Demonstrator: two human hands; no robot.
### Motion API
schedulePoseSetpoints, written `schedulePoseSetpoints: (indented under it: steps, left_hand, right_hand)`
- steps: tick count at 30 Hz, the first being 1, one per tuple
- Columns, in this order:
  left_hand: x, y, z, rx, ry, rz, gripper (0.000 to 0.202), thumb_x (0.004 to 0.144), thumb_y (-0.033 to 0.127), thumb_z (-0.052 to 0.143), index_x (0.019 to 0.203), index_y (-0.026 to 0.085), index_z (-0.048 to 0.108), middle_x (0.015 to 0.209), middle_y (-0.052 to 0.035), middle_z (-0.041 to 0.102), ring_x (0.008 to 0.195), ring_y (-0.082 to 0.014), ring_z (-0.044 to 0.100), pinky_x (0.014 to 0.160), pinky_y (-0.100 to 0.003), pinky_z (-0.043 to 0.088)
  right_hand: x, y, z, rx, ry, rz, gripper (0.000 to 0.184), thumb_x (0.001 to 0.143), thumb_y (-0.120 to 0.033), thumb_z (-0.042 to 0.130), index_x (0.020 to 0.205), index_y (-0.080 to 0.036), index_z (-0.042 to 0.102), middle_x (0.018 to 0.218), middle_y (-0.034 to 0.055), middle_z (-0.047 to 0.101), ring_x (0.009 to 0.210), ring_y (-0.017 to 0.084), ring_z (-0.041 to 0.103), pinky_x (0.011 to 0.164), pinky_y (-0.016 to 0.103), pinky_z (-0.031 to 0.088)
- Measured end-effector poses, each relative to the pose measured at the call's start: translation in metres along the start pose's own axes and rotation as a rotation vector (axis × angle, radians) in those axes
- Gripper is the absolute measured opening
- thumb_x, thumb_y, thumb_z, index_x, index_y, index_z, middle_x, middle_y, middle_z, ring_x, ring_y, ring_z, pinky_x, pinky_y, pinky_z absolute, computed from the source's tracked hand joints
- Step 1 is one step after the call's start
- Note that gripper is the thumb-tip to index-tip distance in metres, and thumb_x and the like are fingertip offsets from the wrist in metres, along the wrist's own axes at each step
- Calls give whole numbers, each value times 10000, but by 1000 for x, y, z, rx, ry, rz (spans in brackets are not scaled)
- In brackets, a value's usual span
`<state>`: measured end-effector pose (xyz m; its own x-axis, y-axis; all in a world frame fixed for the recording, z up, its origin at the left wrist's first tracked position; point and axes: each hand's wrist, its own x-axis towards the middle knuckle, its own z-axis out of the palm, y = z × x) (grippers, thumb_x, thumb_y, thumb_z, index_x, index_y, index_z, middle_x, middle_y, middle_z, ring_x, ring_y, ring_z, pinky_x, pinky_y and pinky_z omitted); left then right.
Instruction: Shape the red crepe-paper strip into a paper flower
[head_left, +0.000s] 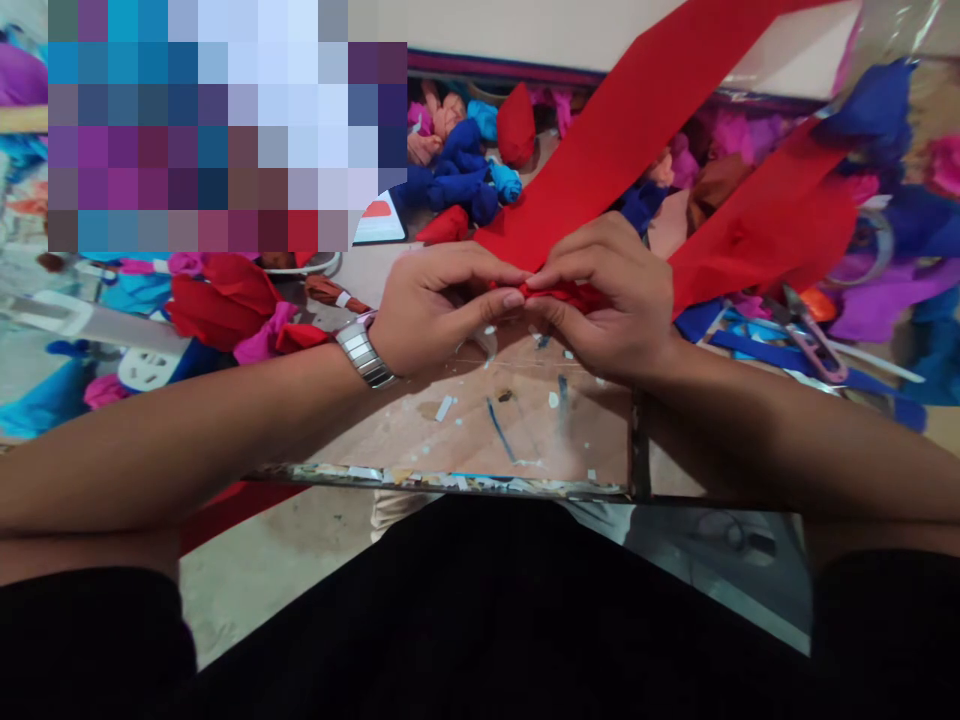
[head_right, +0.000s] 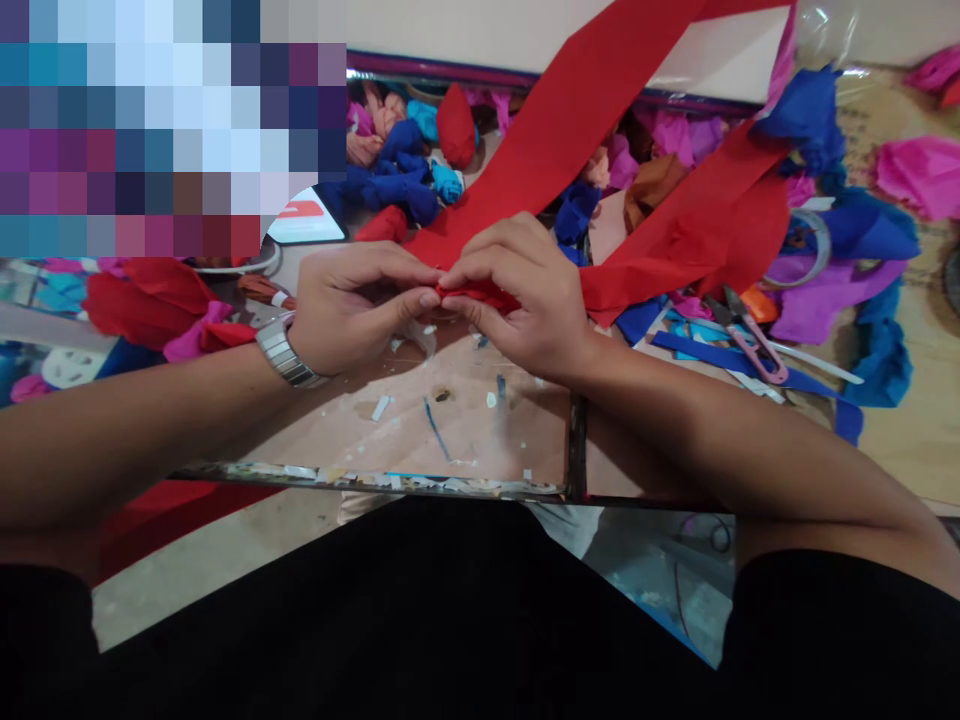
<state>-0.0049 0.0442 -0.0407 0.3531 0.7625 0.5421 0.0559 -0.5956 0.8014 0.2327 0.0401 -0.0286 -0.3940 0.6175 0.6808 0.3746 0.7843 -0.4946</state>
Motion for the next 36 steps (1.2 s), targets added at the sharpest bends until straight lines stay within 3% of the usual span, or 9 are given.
schedulePoseSetpoints:
  steps: [5, 10, 18, 25, 36]
  left_hand:
    - [2, 1, -1, 29, -54, 26, 181, 962, 393, 834, 1098, 277, 861, 956, -54, 837, 770, -154, 758, 666, -312, 612]
    - [-1, -1, -1, -5, -98, -33, 203, 1009, 413, 764, 1094, 232, 800, 909, -56, 785, 732, -153, 727, 618, -300, 574]
    - [-1, 5, 3, -115, -17, -172, 316, 1013, 535, 747, 1077, 226, 744, 890, -33, 774, 681, -121, 723, 587, -250, 574]
    - [0, 3, 3, -190, -29, -149, 222, 1021, 428, 758, 1086, 216, 758, 883, -38, 782, 683, -119, 750, 579, -228, 601]
    - [0, 4, 0, -34, -40, -77, 195, 1005, 450, 771, 1064, 275, 831, 938, -58, 816, 755, -169, 760, 643, -316, 620]
  right_hand:
    - [0, 3, 1, 15, 35, -76, 144, 1005, -455, 787, 1036, -318, 755, 966, 1, 808, 893, 200, 754, 847, 449, 601]
    - [-1, 4, 3, -18, -26, 28, 208, 988, -545, 776, 1039, -344, 764, 960, 3, 815, 908, 228, 757, 928, 493, 622]
    - [-4, 1, 2, 12, -7, 63, 127, 1017, -456, 745, 1121, -384, 758, 998, 5, 815, 926, 240, 755, 945, 498, 614]
    - [-5, 4, 3, 15, -31, 107, 209, 961, -492, 820, 1087, -338, 760, 970, 22, 807, 930, 245, 743, 968, 510, 610]
    - [-1, 1, 1, -70, 7, 69, 175, 972, -500, 782, 991, -335, 730, 963, 14, 813, 904, 240, 758, 911, 506, 643]
